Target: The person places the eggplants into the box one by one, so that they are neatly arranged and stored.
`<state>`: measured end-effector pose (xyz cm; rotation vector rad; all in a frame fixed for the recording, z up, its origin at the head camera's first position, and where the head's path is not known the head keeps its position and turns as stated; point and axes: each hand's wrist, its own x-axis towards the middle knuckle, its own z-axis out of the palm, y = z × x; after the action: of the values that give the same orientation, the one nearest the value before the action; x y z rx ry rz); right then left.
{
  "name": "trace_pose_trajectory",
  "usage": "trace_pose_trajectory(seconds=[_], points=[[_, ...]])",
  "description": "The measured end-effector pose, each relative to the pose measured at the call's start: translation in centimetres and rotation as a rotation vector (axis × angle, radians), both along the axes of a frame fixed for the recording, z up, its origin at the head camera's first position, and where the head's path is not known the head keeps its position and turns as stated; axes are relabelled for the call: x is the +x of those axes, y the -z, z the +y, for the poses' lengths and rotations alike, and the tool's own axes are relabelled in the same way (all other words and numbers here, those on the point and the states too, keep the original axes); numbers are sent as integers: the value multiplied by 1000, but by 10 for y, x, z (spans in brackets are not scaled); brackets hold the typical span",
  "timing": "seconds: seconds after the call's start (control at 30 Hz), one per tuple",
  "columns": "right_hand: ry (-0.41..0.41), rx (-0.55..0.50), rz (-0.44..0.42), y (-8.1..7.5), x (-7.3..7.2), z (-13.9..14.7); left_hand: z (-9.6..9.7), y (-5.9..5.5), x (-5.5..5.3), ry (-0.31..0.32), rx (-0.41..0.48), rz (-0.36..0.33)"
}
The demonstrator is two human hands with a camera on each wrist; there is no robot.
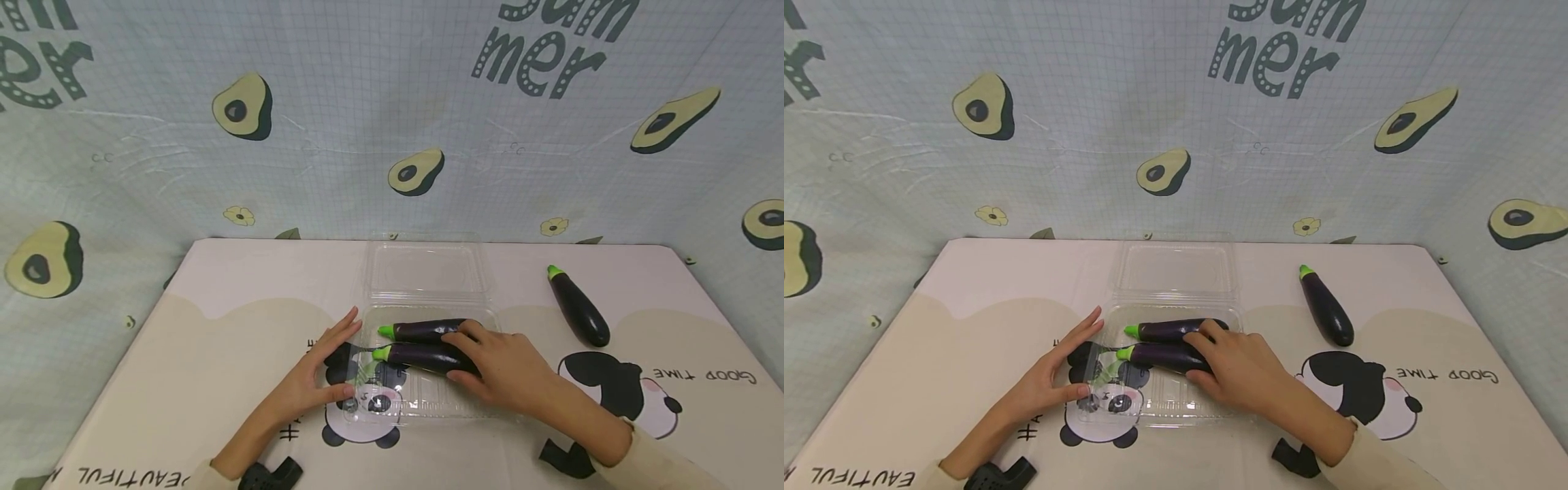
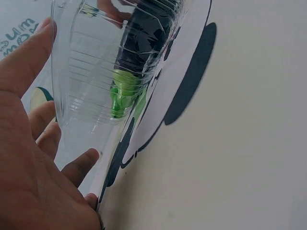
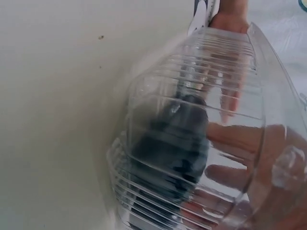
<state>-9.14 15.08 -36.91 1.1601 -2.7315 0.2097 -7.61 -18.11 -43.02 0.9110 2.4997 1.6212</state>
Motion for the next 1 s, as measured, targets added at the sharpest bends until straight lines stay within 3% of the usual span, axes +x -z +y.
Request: trace_pose_trajectory(seconds=[0.43, 0.6, 1.0], points=[[31, -69, 85, -16, -3, 14, -1, -3, 0, 8, 33, -12], [68, -125, 102, -19, -7, 28, 0, -1, -2, 9, 28, 17], [216, -198, 135, -24, -10, 72, 1, 0, -1, 14, 26, 13]])
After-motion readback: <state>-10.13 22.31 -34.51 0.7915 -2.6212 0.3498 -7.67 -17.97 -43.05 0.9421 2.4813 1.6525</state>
